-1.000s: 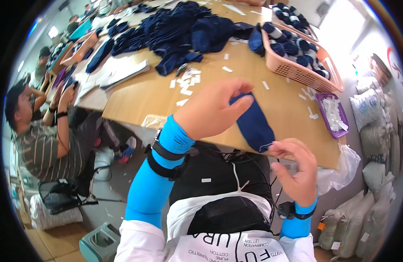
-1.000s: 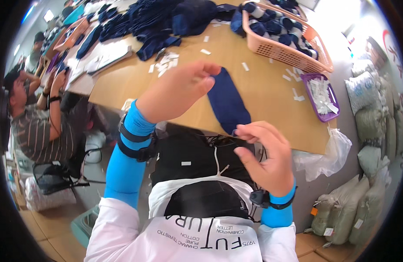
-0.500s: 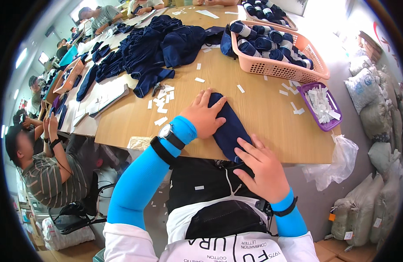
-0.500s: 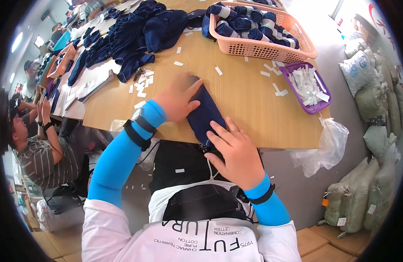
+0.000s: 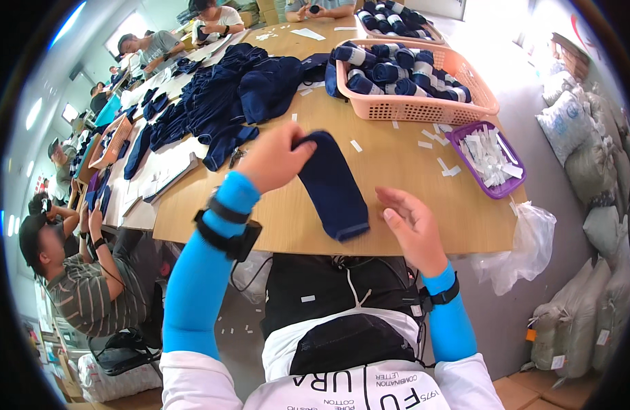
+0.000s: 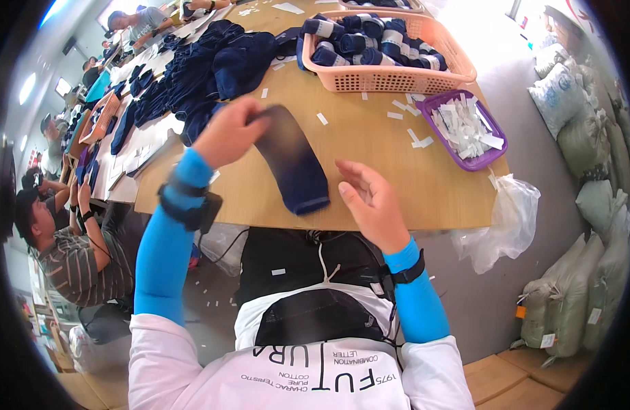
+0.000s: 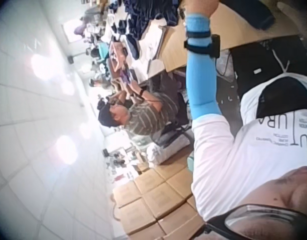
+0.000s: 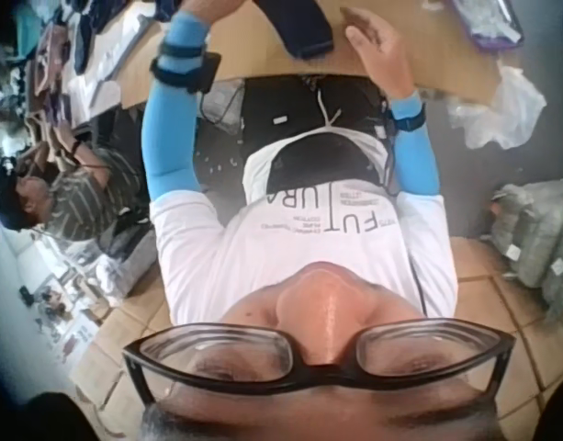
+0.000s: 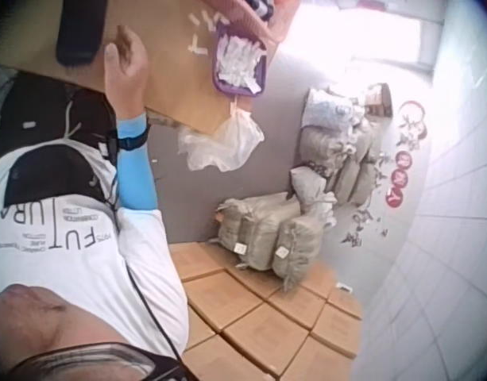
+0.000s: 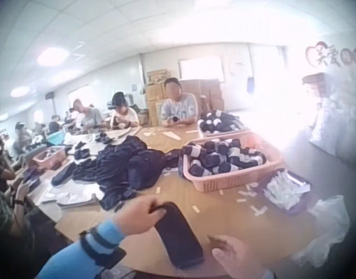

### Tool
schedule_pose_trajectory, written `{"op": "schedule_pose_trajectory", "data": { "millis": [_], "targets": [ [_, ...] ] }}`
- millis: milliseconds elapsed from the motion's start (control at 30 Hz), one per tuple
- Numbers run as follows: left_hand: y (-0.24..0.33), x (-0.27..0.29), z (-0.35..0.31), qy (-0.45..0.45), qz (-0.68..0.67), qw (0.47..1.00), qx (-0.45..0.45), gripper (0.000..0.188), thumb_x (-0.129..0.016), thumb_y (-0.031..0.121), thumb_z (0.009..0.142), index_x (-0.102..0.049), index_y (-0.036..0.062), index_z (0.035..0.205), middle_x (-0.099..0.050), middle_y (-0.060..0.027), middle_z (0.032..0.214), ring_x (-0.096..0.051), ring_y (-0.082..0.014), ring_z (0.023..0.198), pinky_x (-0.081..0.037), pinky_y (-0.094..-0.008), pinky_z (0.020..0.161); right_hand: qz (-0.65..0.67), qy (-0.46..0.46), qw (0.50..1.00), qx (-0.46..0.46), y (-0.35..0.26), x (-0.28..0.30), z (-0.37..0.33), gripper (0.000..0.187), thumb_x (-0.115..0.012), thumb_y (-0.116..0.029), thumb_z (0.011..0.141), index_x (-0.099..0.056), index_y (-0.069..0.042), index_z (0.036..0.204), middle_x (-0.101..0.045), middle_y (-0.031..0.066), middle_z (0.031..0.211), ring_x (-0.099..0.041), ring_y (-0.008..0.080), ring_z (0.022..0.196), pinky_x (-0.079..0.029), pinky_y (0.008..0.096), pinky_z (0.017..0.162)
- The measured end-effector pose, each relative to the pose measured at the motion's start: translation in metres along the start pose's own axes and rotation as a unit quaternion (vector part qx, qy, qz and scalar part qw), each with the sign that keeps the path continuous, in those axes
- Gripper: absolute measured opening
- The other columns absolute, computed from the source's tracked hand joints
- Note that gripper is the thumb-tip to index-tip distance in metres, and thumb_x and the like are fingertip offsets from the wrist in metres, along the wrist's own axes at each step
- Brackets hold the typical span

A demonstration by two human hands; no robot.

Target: Folding blue fabric pieces and securing them with paper labels.

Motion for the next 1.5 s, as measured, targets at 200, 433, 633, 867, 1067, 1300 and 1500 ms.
{"op": "schedule_pose_trajectory", "data": {
  "millis": [200, 433, 633, 867, 1067, 1300, 1500],
  "targets": [
    [0.076, 0.032, -0.054, 0.173, -0.16, 0.965, -0.113, 0.036, -0.08, 0.003, 0.089, -0.059, 0.0028, 0.118, -0.071, -0.0118, 0.097, -0.072, -0.0213, 0.083, -0.057, -0.0341, 0.077, 0.134, 0.02, 0.99, -0.041, 0.007, 0.022, 0.0, 0.041, -0.058, -0.011, 0.11, -0.054, 0.005, 0.147, -0.062, 0.0151, 0.146, -0.06, 0.0242, 0.136, -0.05, 0.0396, 0.114],
    [0.064, -0.054, -0.144, 0.023, -0.067, 0.997, 0.024, 0.046, -0.082, 0.004, 0.084, -0.063, 0.0044, 0.126, -0.074, -0.0131, 0.101, -0.075, -0.0307, 0.095, -0.057, -0.0384, 0.081, 0.157, -0.003, 0.987, -0.013, -0.002, 0.016, -0.006, 0.04, -0.055, -0.009, 0.11, -0.054, 0.005, 0.147, -0.061, 0.0173, 0.148, -0.063, 0.0282, 0.132, -0.05, 0.0418, 0.114],
    [0.052, -0.025, -0.072, 0.121, 0.019, 0.992, -0.034, 0.044, -0.08, 0.015, 0.089, -0.064, 0.0095, 0.13, -0.076, -0.016, 0.1, -0.074, -0.0369, 0.089, -0.057, -0.0445, 0.078, 0.172, -0.003, 0.985, -0.031, 0.004, 0.024, -0.003, 0.039, -0.054, -0.008, 0.109, -0.056, 0.005, 0.146, -0.062, 0.0178, 0.147, -0.064, 0.0295, 0.131, -0.05, 0.0428, 0.114],
    [0.025, -0.045, -0.035, 0.048, 0.151, 0.982, -0.099, 0.064, -0.079, 0.022, 0.09, -0.053, -0.0007, 0.145, -0.051, -0.0254, 0.152, -0.046, -0.0461, 0.144, -0.041, -0.0501, 0.118, 0.155, 0.008, 0.988, -0.024, 0.001, 0.02, -0.002, 0.039, -0.053, -0.008, 0.109, -0.056, 0.006, 0.145, -0.063, 0.0177, 0.146, -0.065, 0.0293, 0.129, -0.051, 0.0433, 0.113],
    [0.047, -0.099, -0.096, -0.01, 0.163, 0.976, -0.144, 0.069, -0.066, 0.027, 0.097, -0.046, 0.0042, 0.158, -0.038, -0.0266, 0.165, -0.033, -0.0528, 0.152, -0.028, -0.0603, 0.126, 0.068, 0.007, 0.998, 0.001, -0.002, 0.015, -0.007, 0.039, -0.055, -0.008, 0.108, -0.056, 0.007, 0.145, -0.064, 0.0173, 0.145, -0.065, 0.0267, 0.129, -0.051, 0.0407, 0.113],
    [0.042, -0.095, -0.112, 0.0, 0.115, 0.983, -0.141, 0.076, -0.066, 0.042, 0.096, -0.047, 0.0024, 0.157, -0.034, -0.0277, 0.168, -0.035, -0.0518, 0.152, -0.03, -0.0604, 0.125, -0.3, -0.037, 0.947, 0.111, -0.062, -0.024, -0.02, 0.04, -0.059, -0.009, 0.104, -0.061, 0.006, 0.141, -0.066, 0.0193, 0.144, -0.061, 0.0353, 0.137, -0.044, 0.0434, 0.117],
    [0.049, -0.099, -0.129, -0.008, 0.079, 0.986, -0.145, 0.09, -0.077, 0.044, 0.088, -0.043, 0.003, 0.16, -0.033, -0.025, 0.17, -0.034, -0.0436, 0.156, -0.03, -0.0516, 0.127, -0.133, -0.144, 0.96, 0.2, -0.141, -0.068, -0.013, 0.048, -0.05, -0.032, 0.11, -0.066, 0.005, 0.136, -0.067, 0.0228, 0.142, -0.059, 0.0411, 0.138, -0.038, 0.0545, 0.12]
  ]
}}
Point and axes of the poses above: each hand's wrist, its own z-axis towards the middle knuckle, its own x-axis out of the back of the hand, y = z × x, the point moved 4 cm from there along z, towards the middle knuckle
